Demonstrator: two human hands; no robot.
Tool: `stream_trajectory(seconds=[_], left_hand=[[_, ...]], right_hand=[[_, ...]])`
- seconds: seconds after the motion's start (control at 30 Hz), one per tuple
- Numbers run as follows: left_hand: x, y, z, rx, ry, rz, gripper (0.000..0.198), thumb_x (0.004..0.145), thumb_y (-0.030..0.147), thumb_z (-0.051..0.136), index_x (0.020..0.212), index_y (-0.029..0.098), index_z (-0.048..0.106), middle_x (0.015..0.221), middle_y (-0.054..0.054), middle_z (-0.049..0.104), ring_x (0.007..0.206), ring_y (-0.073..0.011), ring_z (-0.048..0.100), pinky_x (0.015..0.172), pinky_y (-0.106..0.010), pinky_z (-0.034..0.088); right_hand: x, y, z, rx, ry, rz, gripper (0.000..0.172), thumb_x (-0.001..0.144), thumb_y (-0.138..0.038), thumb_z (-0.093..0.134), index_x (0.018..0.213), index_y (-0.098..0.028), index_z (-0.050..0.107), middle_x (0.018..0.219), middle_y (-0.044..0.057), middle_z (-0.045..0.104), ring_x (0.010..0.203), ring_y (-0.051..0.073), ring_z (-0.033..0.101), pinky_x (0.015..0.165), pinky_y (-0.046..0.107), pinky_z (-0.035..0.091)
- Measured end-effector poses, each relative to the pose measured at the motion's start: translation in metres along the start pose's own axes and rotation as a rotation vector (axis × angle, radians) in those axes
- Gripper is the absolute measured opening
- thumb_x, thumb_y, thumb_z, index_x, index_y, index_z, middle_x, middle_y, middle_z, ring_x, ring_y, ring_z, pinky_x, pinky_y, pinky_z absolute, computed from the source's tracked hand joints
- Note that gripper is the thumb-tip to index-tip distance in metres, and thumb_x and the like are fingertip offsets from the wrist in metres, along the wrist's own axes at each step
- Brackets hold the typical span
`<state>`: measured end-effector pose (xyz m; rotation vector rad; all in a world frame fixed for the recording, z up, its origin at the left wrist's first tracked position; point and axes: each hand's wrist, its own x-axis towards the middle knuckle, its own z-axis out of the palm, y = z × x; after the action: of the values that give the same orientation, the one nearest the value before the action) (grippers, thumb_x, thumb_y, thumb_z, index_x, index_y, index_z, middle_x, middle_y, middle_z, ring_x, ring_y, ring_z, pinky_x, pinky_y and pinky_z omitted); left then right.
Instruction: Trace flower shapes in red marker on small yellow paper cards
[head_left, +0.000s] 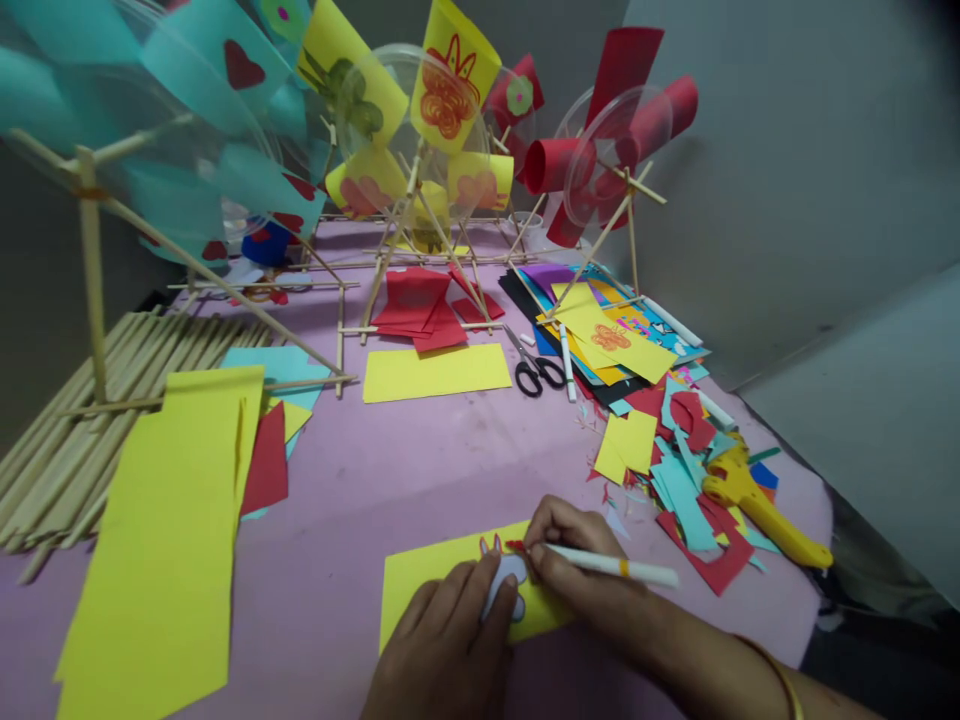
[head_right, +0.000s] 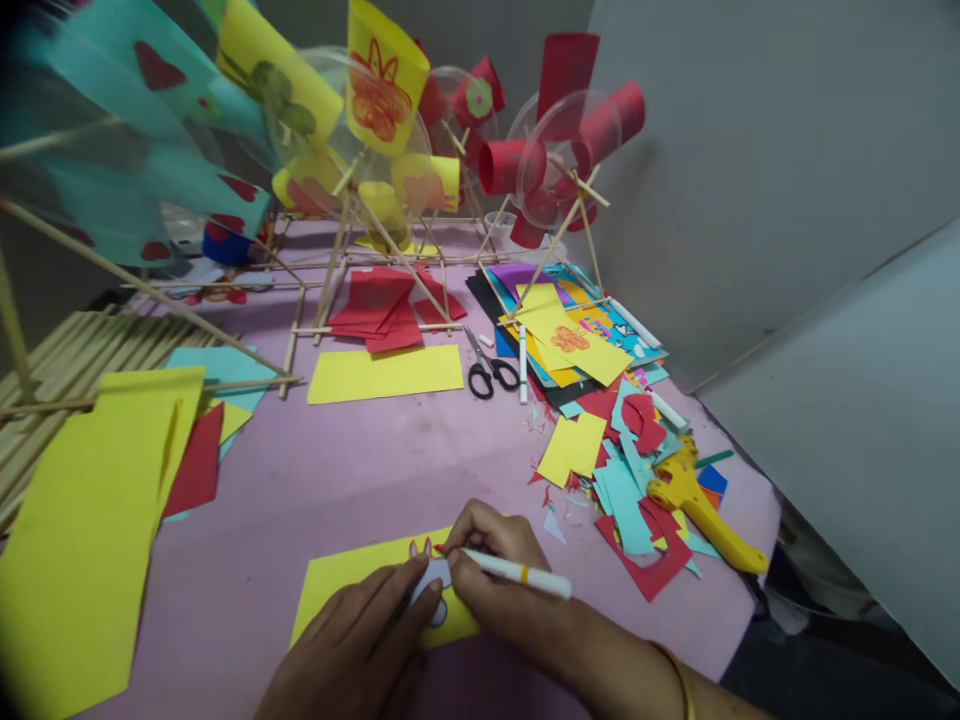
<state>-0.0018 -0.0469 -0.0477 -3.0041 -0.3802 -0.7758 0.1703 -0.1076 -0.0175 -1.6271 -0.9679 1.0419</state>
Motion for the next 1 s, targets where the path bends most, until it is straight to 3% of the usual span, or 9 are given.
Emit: stream_trajectory(seconds=[0.1,0.17,0.37,0.63,1.0], left_hand=[[0.002,0.004,-0.004,-0.030,-0.033,-0.051,0.032,0.091,0.014,0.032,0.108,0.018,0.058,0.112,-0.007,0.065,0.094,-0.0185,0.060,0.076,-0.030,0.047],[0.004,0.006,-0.007,-0.056,-0.067,-0.079,0.033,0.087,0.011,0.033,0.108,0.018,0.058,0.112,-0.007,0.065,0.093,-0.0193,0.061,0.075,-0.032,0.049],[0.006,0.011,-0.012,-0.116,-0.123,-0.128,0.037,0.079,0.010,0.040,0.111,0.018,0.057,0.113,-0.008,0.066,0.094,-0.0223,0.063,0.075,-0.036,0.052],[0.006,0.011,-0.014,-0.144,-0.202,-0.166,0.040,0.079,0.009,0.041,0.115,0.019,0.056,0.120,-0.009,0.063,0.099,-0.0247,0.063,0.077,-0.041,0.055],[0.007,0.012,-0.013,-0.184,-0.199,-0.172,0.040,0.078,0.008,0.042,0.114,0.017,0.057,0.117,-0.010,0.064,0.097,-0.0250,0.063,0.077,-0.041,0.055]], right_hand=[[0.007,-0.002,-0.003,0.121,0.056,0.071,0.011,0.068,-0.025,0.057,0.066,-0.020,0.048,0.054,-0.006,0.046,0.048,0.009,0.038,0.045,0.019,0.028],[0.011,0.000,-0.005,0.156,0.008,0.073,0.016,0.070,-0.028,0.063,0.069,-0.019,0.049,0.055,-0.006,0.047,0.049,0.009,0.038,0.045,0.020,0.028],[0.009,0.014,-0.007,0.055,-0.075,-0.125,0.025,0.088,-0.036,0.052,0.071,-0.020,0.045,0.057,-0.006,0.043,0.052,0.011,0.038,0.049,0.023,0.030],[0.007,0.011,-0.009,-0.176,-0.148,-0.265,0.014,0.087,-0.023,0.046,0.073,-0.021,0.043,0.059,-0.005,0.043,0.051,0.012,0.041,0.049,0.023,0.030],[0.007,0.014,-0.009,-0.231,-0.166,-0.274,0.016,0.089,-0.025,0.045,0.073,-0.021,0.045,0.057,-0.005,0.045,0.051,0.012,0.043,0.049,0.024,0.032]])
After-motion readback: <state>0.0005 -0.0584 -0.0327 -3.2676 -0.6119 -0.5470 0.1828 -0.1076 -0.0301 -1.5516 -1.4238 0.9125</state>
